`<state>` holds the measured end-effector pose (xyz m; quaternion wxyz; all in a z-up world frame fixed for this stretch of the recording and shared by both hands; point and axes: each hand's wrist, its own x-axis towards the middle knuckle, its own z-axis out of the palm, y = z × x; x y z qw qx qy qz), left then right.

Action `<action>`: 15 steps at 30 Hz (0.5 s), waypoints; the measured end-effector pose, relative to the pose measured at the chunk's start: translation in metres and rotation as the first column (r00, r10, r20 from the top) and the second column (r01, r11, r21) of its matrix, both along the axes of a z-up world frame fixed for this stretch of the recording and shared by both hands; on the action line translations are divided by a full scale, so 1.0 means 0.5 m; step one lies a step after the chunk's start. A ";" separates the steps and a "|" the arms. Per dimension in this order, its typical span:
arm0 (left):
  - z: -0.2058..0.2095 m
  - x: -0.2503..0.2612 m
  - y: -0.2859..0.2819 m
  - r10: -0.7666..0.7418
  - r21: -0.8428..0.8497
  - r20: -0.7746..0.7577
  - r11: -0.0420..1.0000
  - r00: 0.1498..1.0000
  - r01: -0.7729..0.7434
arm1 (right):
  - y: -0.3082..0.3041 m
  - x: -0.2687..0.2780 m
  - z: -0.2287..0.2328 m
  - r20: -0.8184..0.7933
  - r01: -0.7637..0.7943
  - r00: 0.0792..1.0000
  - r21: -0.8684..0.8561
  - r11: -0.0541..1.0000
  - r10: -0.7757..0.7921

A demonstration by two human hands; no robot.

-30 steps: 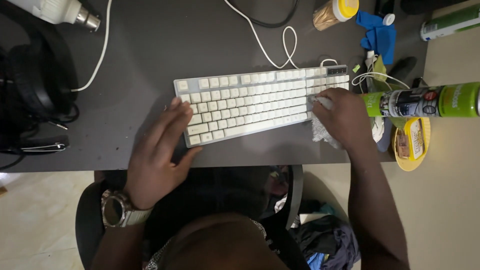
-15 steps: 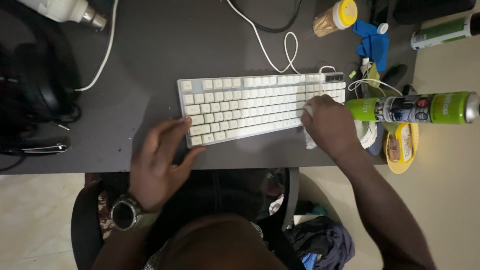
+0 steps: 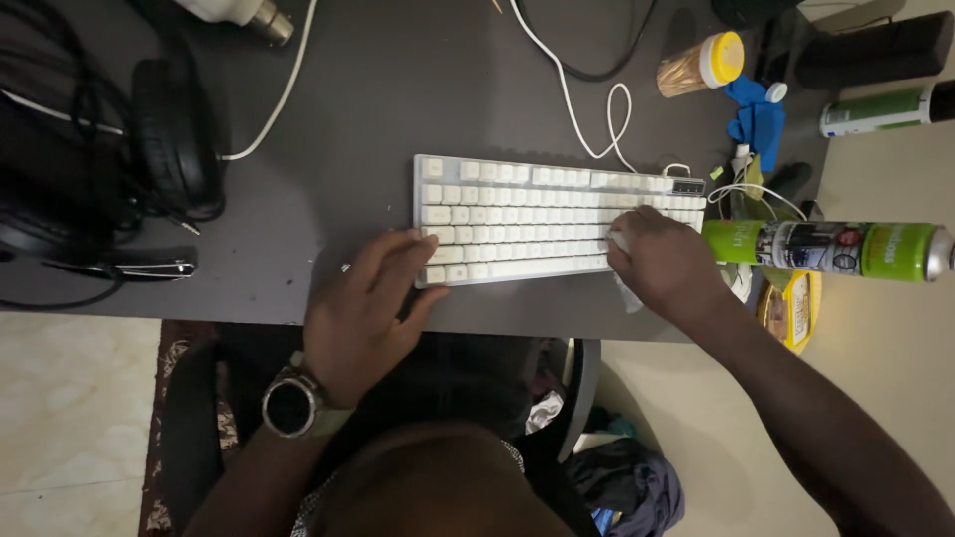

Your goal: Clean a mechanical keyboard using a cloth, a toothpick, and cleaning spray.

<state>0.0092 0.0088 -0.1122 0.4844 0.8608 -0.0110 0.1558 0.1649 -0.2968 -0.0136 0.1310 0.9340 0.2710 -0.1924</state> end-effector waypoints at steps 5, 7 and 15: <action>-0.005 0.001 0.003 -0.023 0.001 0.018 1.000 1.000 0.023 | -0.005 -0.019 -0.008 0.027 -0.005 1.000 0.050 0.999 0.004; -0.009 0.003 0.000 -0.029 0.013 0.025 0.999 0.999 0.029 | -0.004 -0.034 -0.008 0.051 0.006 0.999 0.047 0.999 -0.008; -0.029 0.001 -0.014 -0.001 0.171 0.111 0.985 0.994 -0.019 | 0.010 -0.069 -0.005 -0.005 -0.040 0.999 0.021 0.999 0.040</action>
